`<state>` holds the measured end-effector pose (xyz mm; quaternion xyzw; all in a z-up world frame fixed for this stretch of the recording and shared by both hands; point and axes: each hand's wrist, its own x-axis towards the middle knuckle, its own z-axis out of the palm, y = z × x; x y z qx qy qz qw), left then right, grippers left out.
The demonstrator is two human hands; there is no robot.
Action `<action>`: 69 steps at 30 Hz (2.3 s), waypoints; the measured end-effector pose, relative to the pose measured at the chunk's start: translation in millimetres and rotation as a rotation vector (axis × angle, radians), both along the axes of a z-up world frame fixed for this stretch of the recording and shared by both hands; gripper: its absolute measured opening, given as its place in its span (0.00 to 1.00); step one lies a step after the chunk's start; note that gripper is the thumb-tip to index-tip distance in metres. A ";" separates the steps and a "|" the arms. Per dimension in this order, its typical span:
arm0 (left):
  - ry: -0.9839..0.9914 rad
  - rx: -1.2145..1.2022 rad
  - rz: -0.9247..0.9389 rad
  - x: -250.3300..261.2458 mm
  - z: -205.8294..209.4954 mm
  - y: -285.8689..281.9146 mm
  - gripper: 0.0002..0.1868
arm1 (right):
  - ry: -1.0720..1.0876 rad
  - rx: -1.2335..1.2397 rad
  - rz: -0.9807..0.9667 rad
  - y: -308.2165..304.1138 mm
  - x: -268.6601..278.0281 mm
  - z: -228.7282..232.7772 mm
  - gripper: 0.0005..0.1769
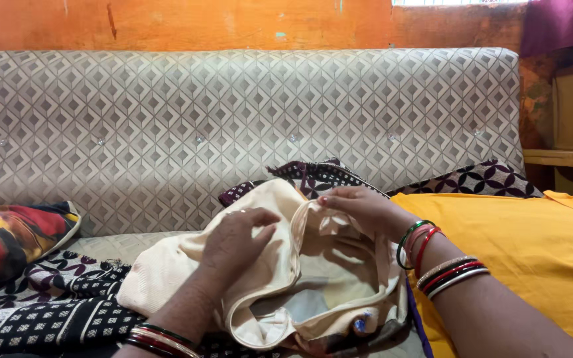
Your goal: The person zips up the side of a yellow pillowcase while sitting on a bed and then picks up and unfolds a beige fabric bag.
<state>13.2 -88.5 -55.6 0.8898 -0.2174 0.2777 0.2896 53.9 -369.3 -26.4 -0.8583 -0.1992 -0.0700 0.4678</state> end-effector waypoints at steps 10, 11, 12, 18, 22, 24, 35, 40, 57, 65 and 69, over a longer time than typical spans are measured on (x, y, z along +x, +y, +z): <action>0.424 0.316 0.260 -21.0 19.0 19.0 0.13 | 0.061 0.125 -0.081 3.3 8.7 2.5 0.12; 0.430 0.197 0.237 -20.1 16.5 21.1 0.14 | -0.005 0.243 0.007 -2.0 13.5 5.1 0.12; 0.434 0.079 0.213 -18.6 12.8 24.0 0.15 | -0.071 0.361 0.096 -10.0 17.5 8.0 0.13; 0.139 0.141 0.415 9.1 -2.6 58.7 0.26 | -0.076 0.095 -0.389 -32.7 10.6 22.1 0.21; 0.122 0.236 0.564 30.2 -18.9 78.5 0.44 | -0.125 -0.326 -0.528 1.1 -16.5 25.3 0.24; 0.303 0.036 0.459 32.0 -24.1 89.0 0.42 | -0.239 -0.363 -0.427 13.4 -21.8 18.1 0.25; 0.437 -0.303 -0.143 -24.7 26.9 20.2 0.21 | -0.123 0.054 0.121 22.3 -4.8 10.4 0.34; 0.352 -0.213 -0.538 -45.6 32.7 -11.5 0.30 | -0.134 0.184 0.310 25.5 -7.8 11.8 0.49; 0.158 0.227 0.157 -34.7 34.1 7.5 0.18 | -0.643 0.201 -0.504 6.7 -5.5 28.7 0.09; -0.051 0.043 0.072 -15.2 16.7 1.9 0.16 | -0.129 0.280 0.042 6.6 -7.9 22.7 0.24; 0.019 -0.079 -0.224 -14.1 16.2 -6.1 0.22 | -0.139 -0.291 0.117 29.6 -21.6 -3.3 0.33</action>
